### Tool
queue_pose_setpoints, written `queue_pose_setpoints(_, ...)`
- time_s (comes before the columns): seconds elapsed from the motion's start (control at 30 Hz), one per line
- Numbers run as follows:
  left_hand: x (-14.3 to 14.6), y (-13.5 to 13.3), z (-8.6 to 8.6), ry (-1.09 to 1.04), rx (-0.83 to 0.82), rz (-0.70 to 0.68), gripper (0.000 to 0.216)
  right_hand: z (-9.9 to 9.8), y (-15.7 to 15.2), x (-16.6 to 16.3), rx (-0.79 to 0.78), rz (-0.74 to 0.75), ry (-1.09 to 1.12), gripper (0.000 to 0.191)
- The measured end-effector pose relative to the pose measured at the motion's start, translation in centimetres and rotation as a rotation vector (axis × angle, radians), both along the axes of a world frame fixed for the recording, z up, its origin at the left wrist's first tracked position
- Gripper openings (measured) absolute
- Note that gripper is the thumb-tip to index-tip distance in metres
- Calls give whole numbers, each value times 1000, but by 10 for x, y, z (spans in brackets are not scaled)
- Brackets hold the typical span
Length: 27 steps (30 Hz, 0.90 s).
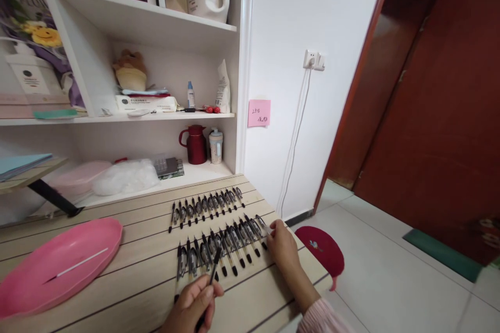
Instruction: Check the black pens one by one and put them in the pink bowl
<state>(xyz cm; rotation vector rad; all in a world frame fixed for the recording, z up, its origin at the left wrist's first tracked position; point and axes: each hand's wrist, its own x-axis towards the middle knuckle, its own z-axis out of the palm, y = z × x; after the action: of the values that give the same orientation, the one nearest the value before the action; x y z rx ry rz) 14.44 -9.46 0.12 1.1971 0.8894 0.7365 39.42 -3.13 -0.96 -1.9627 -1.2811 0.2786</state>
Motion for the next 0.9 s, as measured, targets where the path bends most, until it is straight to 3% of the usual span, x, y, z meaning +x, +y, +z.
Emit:
queue_pose_setpoints(0.1,0,0,-3,-26,4,-18,52,6,-18,-8,74,57,379,26)
queue_pose_setpoints(0.2,0,1,-7,-30,11,-30,52,21,-35,-25,65,208,829,23)
queue_pose_setpoints(0.33,-1,-2,-5,-9,11,-51,43,48,-51,-52,83,384,1138,20)
queue_pose_setpoints(0.57,-2,-5,-1,-38,33,-71,39,74,-58,-76,139,487,1131,27)
queue_pose_setpoints(0.9,-2,-3,-2,-24,98,-87,40,80,-63,-80,84,545,952,26)
